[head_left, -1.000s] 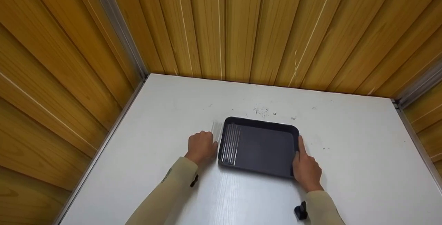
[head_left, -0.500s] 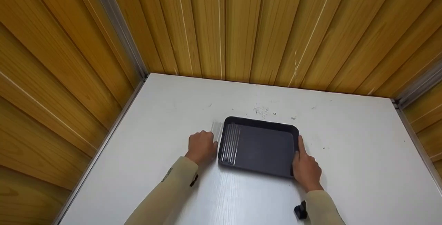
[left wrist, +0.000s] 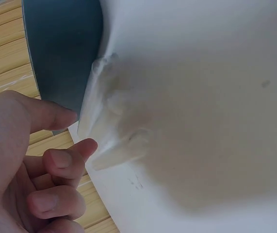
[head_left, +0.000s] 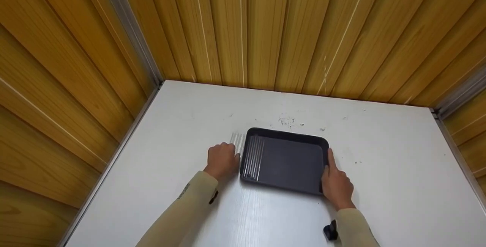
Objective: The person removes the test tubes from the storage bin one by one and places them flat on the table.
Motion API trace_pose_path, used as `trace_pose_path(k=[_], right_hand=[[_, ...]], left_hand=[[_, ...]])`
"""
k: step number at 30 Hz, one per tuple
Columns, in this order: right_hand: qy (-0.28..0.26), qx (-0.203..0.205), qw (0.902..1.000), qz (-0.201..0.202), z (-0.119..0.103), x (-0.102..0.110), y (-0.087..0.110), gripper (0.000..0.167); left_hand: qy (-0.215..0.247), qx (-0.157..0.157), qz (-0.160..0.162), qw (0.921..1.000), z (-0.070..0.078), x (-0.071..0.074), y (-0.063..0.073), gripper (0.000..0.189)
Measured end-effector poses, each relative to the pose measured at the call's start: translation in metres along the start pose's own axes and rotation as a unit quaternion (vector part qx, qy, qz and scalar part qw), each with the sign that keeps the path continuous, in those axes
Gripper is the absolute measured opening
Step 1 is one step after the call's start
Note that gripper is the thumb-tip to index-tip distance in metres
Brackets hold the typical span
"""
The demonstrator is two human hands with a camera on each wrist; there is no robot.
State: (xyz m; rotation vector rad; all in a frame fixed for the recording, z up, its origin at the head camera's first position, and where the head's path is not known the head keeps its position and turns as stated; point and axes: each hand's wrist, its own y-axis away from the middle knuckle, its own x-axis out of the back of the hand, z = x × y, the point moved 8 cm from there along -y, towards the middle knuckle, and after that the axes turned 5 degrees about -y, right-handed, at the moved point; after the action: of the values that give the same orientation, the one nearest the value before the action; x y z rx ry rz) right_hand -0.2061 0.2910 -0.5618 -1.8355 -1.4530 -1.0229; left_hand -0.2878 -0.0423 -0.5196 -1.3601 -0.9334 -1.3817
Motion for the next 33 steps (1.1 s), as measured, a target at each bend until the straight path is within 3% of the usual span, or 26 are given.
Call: trace_pose_path(k=[25, 33], right_hand=[[-0.001, -0.005, 0.9999, -0.012, 0.001, -0.002, -0.001, 0.058], [-0.001, -0.002, 0.9999, -0.010, 0.001, -0.003, -0.001, 0.058]], left_hand=[[-0.003, -0.019, 0.001, 0.9998, 0.019, 0.016, -0.001, 0.030], [-0.003, -0.035, 0.031, 0.9989, 0.027, 0.019, -0.002, 0.030]])
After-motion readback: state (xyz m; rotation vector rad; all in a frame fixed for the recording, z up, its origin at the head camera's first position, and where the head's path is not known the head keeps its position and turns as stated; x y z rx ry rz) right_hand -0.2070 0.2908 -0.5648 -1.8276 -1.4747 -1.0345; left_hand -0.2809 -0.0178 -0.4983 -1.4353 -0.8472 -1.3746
